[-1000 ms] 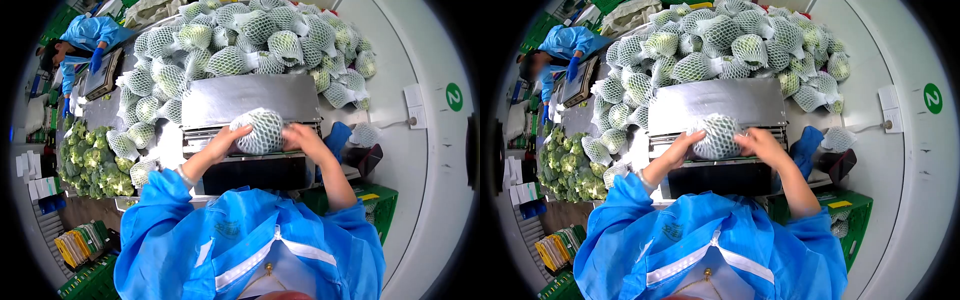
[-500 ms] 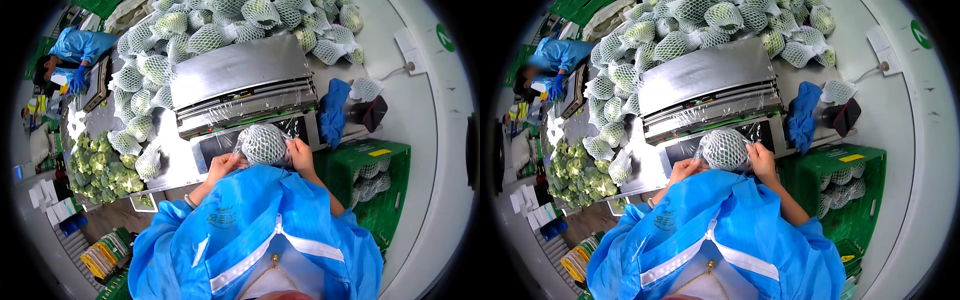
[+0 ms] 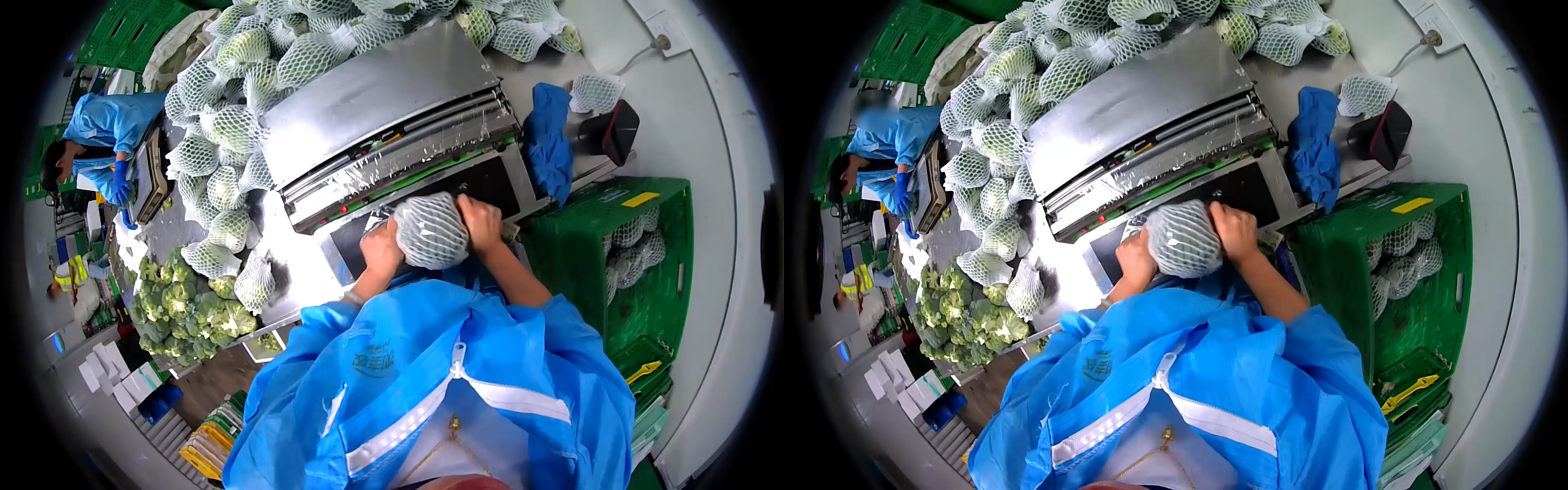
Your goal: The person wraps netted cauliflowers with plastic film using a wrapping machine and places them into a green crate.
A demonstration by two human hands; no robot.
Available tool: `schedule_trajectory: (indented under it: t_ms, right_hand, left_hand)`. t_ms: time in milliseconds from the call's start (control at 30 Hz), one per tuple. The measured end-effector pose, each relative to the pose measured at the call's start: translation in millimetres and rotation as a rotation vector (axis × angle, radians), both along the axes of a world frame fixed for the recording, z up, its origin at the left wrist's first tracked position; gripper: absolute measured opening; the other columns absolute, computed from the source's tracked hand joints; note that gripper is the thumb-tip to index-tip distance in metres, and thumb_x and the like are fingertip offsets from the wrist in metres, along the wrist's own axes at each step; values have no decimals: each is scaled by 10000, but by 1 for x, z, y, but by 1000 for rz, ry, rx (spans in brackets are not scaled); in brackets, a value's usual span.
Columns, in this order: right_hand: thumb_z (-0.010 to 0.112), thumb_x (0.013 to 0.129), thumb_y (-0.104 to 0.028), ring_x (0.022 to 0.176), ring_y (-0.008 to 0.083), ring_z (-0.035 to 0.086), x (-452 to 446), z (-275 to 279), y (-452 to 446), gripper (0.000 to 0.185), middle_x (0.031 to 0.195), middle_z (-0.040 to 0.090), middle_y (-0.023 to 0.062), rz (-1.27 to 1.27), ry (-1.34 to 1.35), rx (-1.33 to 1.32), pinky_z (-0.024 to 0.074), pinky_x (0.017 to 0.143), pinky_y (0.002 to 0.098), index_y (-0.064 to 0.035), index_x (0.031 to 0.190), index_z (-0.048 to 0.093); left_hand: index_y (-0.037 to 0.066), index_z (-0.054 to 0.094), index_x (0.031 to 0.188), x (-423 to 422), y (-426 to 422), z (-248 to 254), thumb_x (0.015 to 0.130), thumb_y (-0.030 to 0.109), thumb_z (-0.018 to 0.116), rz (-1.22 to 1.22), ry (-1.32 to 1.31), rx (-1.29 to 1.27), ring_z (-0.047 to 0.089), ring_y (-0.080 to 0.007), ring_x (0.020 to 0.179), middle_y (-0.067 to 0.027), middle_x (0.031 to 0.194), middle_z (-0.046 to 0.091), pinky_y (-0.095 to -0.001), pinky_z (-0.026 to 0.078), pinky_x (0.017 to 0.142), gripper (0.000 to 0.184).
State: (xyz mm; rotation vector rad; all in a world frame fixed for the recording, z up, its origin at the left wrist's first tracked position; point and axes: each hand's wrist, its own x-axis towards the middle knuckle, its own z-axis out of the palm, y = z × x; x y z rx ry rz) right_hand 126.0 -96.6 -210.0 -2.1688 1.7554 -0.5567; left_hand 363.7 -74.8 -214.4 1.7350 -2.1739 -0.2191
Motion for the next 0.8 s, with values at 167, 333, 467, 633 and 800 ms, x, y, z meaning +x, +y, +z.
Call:
schedule_trajectory:
  t_ms: [167, 333, 467, 633, 800]
  right_hand:
    - [485, 1020, -233, 793, 121, 635, 36, 52, 19, 287, 877, 690, 30, -71, -1766, 911, 504, 756, 261, 2, 1008, 651]
    - [464, 1036, -239, 656, 97, 582, 26, 150, 52, 388, 718, 648, 52, 240, -1251, 822, 473, 638, 287, 23, 822, 653]
    - [468, 1013, -209, 653, 309, 634, 29, 163, 56, 330, 771, 679, 159, 451, -1127, 378, 499, 653, 361, 26, 872, 653]
    - [556, 968, -253, 841, 266, 663, -17, 186, 80, 254, 827, 685, 116, 362, -644, -14, 508, 673, 387, -33, 903, 665]
    - [595, 948, -294, 803, 289, 665, -85, 234, 113, 284, 809, 676, 107, 135, -431, -213, 502, 658, 395, -17, 903, 640]
  left_hand:
    - [29, 657, 931, -7, 19, 37, 741, 176, 694, -94, 803, 146, 645, -337, 607, -159, 749, 669, -386, 509, 579, 243]
    - [22, 607, 818, -12, 14, 119, 882, 147, 629, -441, 938, 35, 574, -271, 523, -99, 648, 568, -341, 454, 510, 143]
    - [17, 579, 836, -44, 11, 136, 983, 199, 504, -274, 1118, 509, 547, -182, 575, -59, 683, 570, -342, 430, 547, 245]
    - [26, 520, 995, -106, 30, 144, 983, 262, 471, -438, 1158, 764, 540, -217, 755, -95, 876, 547, -363, 426, 679, 242]
    - [34, 462, 1153, -165, 46, 154, 982, 325, 437, -584, 1124, 1008, 534, -253, 935, -132, 1070, 524, -384, 422, 811, 338]
